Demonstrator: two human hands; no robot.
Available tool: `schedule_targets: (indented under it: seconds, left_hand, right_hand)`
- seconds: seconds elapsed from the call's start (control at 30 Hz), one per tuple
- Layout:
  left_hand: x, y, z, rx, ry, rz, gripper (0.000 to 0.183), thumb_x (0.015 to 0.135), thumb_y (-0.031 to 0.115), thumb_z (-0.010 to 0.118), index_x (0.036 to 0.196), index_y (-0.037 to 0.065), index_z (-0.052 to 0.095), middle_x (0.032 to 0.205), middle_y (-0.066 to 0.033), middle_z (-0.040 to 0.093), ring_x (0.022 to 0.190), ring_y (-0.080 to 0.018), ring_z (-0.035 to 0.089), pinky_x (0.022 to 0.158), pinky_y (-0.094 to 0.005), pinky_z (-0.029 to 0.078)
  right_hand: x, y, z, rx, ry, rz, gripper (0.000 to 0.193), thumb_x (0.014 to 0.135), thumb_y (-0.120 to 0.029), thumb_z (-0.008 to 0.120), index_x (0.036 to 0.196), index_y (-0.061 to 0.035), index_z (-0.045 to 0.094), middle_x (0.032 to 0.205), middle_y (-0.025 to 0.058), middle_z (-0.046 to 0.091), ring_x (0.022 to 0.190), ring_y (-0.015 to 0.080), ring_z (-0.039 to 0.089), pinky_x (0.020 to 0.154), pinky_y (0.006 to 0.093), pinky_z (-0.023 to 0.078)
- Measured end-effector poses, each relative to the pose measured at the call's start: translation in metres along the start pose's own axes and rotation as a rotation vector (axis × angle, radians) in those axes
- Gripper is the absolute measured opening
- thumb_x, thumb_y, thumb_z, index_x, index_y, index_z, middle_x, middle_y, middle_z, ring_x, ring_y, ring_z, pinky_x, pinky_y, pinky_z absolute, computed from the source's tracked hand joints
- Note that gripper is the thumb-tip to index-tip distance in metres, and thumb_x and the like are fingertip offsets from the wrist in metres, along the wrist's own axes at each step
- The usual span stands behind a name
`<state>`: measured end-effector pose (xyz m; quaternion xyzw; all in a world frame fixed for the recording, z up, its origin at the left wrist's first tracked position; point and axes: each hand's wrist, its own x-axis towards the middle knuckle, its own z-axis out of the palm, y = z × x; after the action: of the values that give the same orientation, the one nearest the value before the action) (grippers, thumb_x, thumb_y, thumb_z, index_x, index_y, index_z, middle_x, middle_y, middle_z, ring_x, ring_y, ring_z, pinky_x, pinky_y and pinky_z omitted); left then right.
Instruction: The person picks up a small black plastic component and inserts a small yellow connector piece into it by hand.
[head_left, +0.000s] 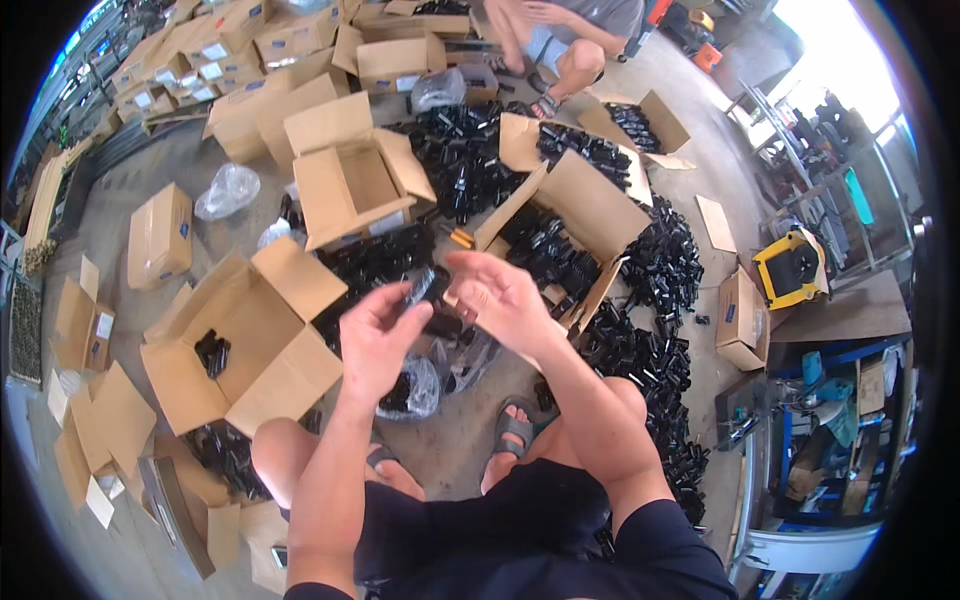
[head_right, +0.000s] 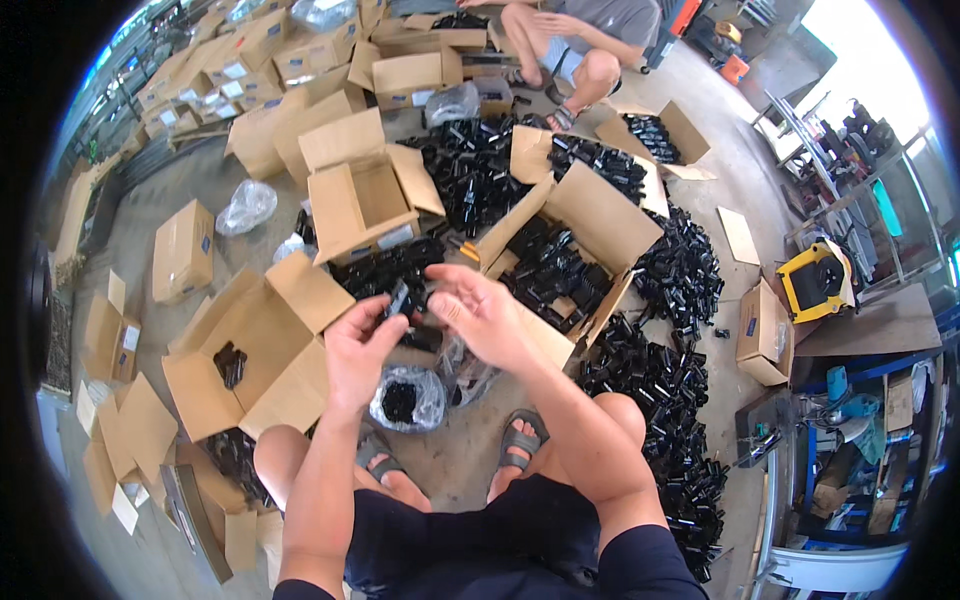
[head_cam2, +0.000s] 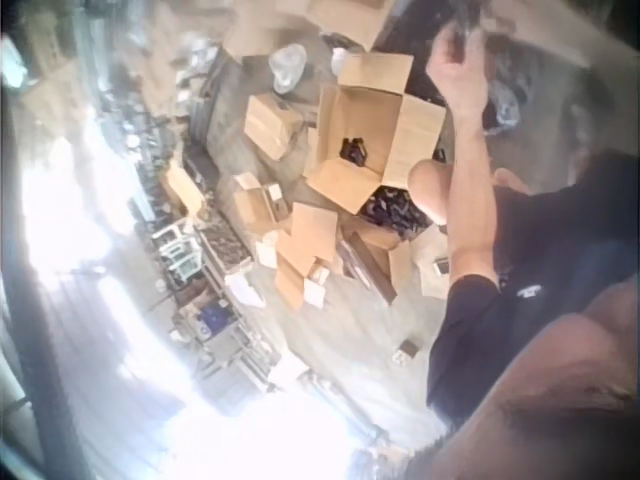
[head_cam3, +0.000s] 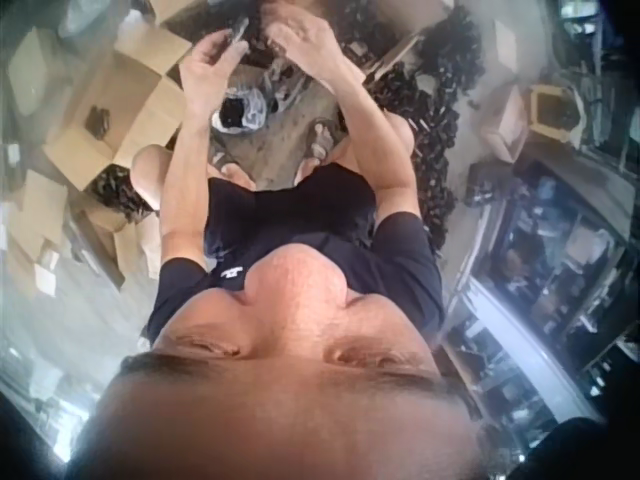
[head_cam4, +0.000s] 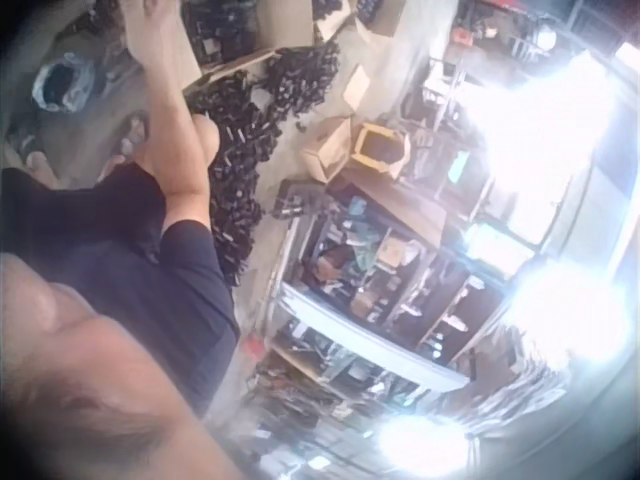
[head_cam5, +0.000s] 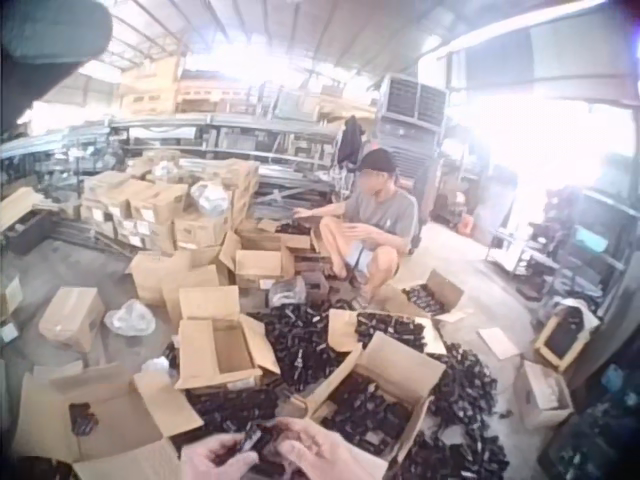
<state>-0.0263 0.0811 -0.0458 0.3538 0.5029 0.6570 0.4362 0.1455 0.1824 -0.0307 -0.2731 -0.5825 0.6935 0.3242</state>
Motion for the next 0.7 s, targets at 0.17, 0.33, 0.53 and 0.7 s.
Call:
schedule_targets:
  seconds: [0.17,0.33,0.53,0.7]
  left_hand:
    - [0.010,0.014,-0.010,-0.033,0.125,0.066,0.023,0.096,0.008,0.067,0.115,-0.004,0.069,0.100,-0.0081,0.074,0.089,-0.0098,0.068,0.081,-0.0242,0.055]
    - [0.006,0.018,-0.025,-0.085,0.228,0.114,0.025,0.096,0.008,0.069,0.117,-0.004,0.068,0.099,-0.0103,0.074,0.088,-0.0104,0.068,0.080,-0.0245,0.056]
    - [0.007,0.023,-0.033,-0.048,0.264,0.104,0.026,0.094,0.008,0.071,0.115,-0.007,0.068,0.100,-0.0101,0.074,0.089,-0.0088,0.066,0.084,-0.0230,0.053]
    - [0.006,0.028,-0.042,-0.076,0.286,0.019,0.030,0.093,0.004,0.071,0.119,-0.009,0.065,0.102,-0.0122,0.074,0.091,-0.0103,0.066,0.085,-0.0234,0.053]
  right_hand:
    - [0.016,0.070,-0.029,-0.488,0.129,0.238,0.030,0.097,-0.025,0.067,0.112,0.0014,0.069,0.077,0.0033,0.067,0.069,0.0084,0.059,0.063,0.0282,0.051]
    - [0.013,0.199,-0.048,-1.073,-0.061,0.406,0.029,0.091,-0.025,0.066,0.102,0.0001,0.074,0.096,0.0224,0.073,0.093,0.0354,0.071,0.084,0.0439,0.056]
    - [-0.002,0.311,-0.057,-1.329,0.032,0.459,0.019,0.088,-0.013,0.058,0.090,-0.0071,0.076,0.097,0.0236,0.072,0.095,0.0415,0.069,0.086,0.0506,0.056]
    - [0.005,0.346,-0.059,-1.438,-0.021,0.535,0.022,0.092,-0.012,0.056,0.108,-0.0046,0.069,0.110,0.0206,0.069,0.104,0.0384,0.068,0.091,0.0468,0.055]
